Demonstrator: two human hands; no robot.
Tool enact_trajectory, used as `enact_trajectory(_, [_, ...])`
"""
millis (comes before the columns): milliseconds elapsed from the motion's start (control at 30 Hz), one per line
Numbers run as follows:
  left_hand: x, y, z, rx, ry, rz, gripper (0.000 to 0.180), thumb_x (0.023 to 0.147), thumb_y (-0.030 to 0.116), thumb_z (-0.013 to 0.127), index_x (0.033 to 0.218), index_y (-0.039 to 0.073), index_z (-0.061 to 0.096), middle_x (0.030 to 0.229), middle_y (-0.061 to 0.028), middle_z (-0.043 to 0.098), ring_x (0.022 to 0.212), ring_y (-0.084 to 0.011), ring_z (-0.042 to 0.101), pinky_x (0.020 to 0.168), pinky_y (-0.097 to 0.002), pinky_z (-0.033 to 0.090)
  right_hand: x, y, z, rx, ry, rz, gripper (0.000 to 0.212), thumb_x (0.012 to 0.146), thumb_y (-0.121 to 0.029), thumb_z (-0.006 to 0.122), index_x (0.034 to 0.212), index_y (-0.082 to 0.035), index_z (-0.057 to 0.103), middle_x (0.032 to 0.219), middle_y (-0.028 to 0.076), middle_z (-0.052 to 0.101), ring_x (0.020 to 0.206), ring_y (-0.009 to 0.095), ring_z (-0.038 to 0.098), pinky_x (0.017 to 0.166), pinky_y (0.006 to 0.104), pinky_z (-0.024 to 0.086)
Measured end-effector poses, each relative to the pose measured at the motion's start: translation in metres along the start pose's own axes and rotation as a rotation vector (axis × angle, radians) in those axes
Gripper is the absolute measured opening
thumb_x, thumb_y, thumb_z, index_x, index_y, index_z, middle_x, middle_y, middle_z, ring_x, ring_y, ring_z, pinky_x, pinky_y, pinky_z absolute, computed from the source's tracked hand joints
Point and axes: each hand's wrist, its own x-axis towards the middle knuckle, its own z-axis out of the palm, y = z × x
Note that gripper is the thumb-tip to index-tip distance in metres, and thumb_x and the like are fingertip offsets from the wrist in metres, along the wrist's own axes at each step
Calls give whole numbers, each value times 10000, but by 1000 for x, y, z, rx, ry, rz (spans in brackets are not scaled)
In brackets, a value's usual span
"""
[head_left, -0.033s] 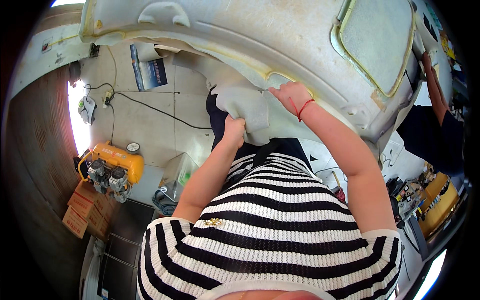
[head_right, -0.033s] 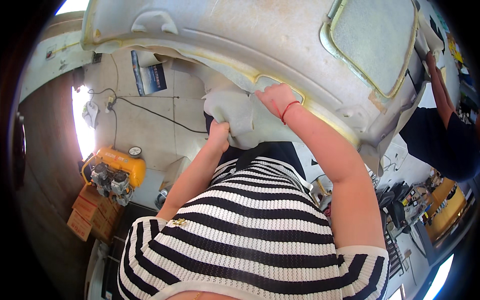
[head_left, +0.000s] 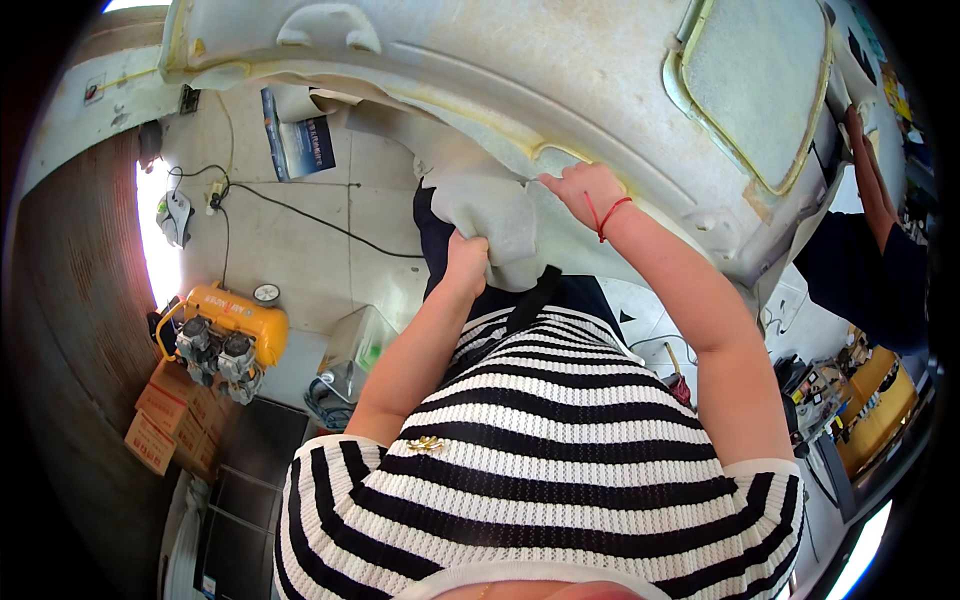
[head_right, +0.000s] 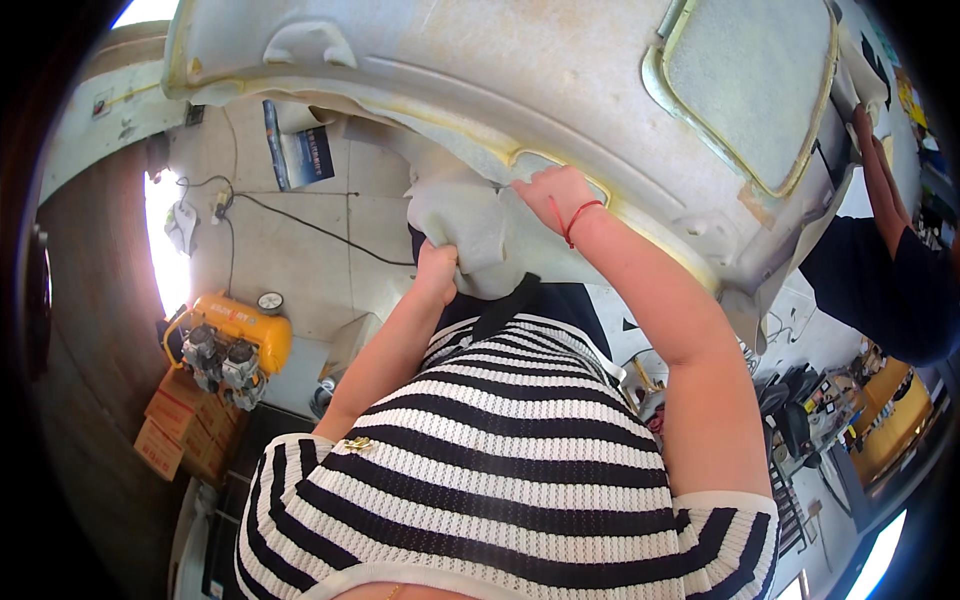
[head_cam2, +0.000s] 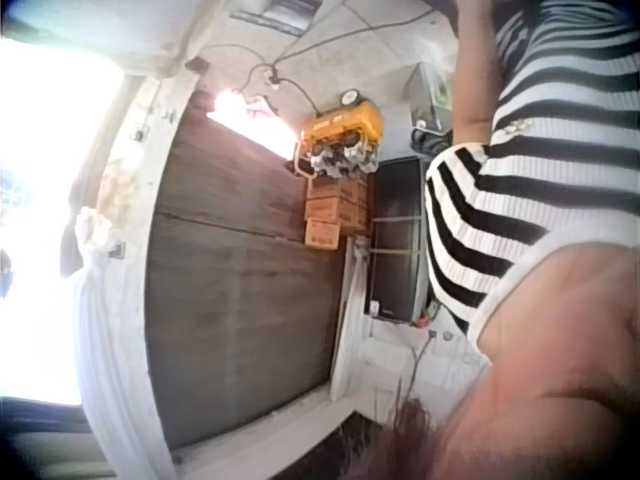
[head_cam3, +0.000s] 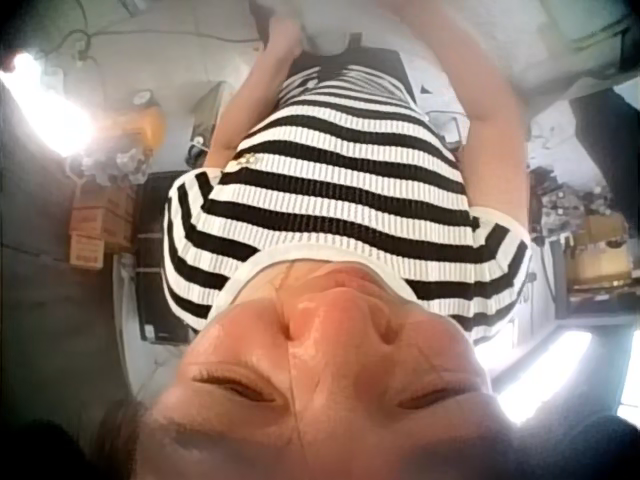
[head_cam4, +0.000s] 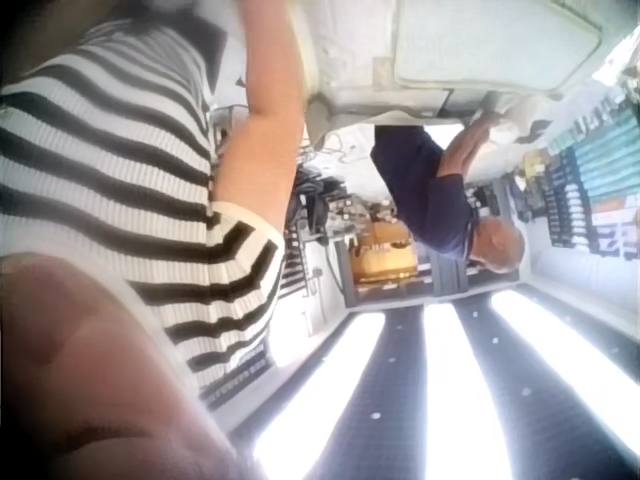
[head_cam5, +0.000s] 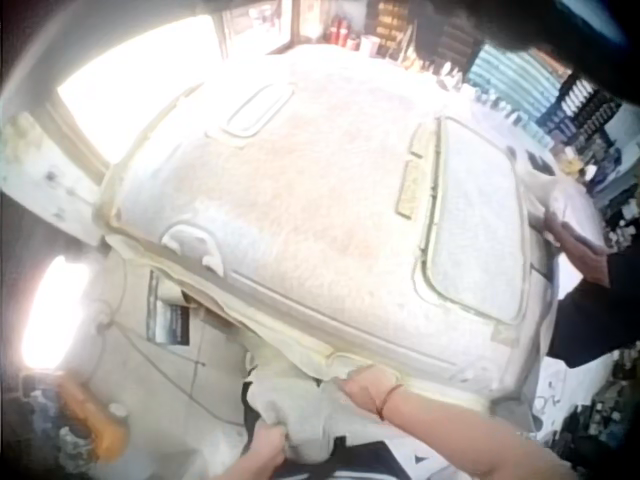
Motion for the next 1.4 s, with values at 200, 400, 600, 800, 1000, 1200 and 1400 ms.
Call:
enact_trajectory(200, [-18,13,-11,71,71,-51,494,646,-104,372,1130,-39,448,1083,-146,531,1013,-267,507,872,-351,392,-16,19,-5,33,-100,4,319,851,-180,410,1162,-177,485,803,97,601,789,260,587,638,351,472])
enact_trajectory(400, [-27,11,-5,108,-24,-99,485,657,-81,368,1135,-47,440,1081,-154,528,1016,-273,501,886,-358,374,-13,20,-3,-26,20,-23,216,824,-158,440,972,-145,597,758,94,600,781,251,588,638,347,473])
enact_trajectory(600, [-27,8,-10,169,-67,-113,489,657,-71,353,1138,-55,433,1080,-168,526,1017,-288,497,894,-364,366,8,45,-11,-136,-15,-125,210,792,-142,460,930,-174,616,702,67,583,718,247,581,600,368,450])
enact_trajectory(800, [-31,9,-4,213,-87,-125,496,644,-73,344,1132,-66,431,1080,-169,525,1005,-285,505,893,-362,375,24,22,-3,-195,-94,-114,172,731,-76,479,717,-78,650,759,117,625,720,264,610,608,355,486])
enact_trajectory(1000, [-32,6,-13,225,-93,-114,493,642,-77,343,1125,-63,435,1079,-166,526,1008,-281,504,896,-355,371,19,29,6,-166,27,-165,167,728,-76,484,713,-79,651,750,108,627,714,265,611,600,352,486])
enact_trajectory(1200, [-35,9,-14,231,-104,-123,494,640,-78,335,1124,-62,436,1082,-164,523,1022,-281,495,902,-346,360,6,43,-3,-156,32,-130,149,751,-101,471,738,-102,619,722,87,614,714,257,603,600,357,481])
enact_trajectory(1400, [-38,14,-14,272,-106,-104,510,634,-75,335,1136,-71,425,1087,-166,521,1026,-280,491,905,-344,356,-2,43,-3,-86,90,-45,151,744,-101,475,756,-112,625,734,87,616,720,255,604,591,357,481])
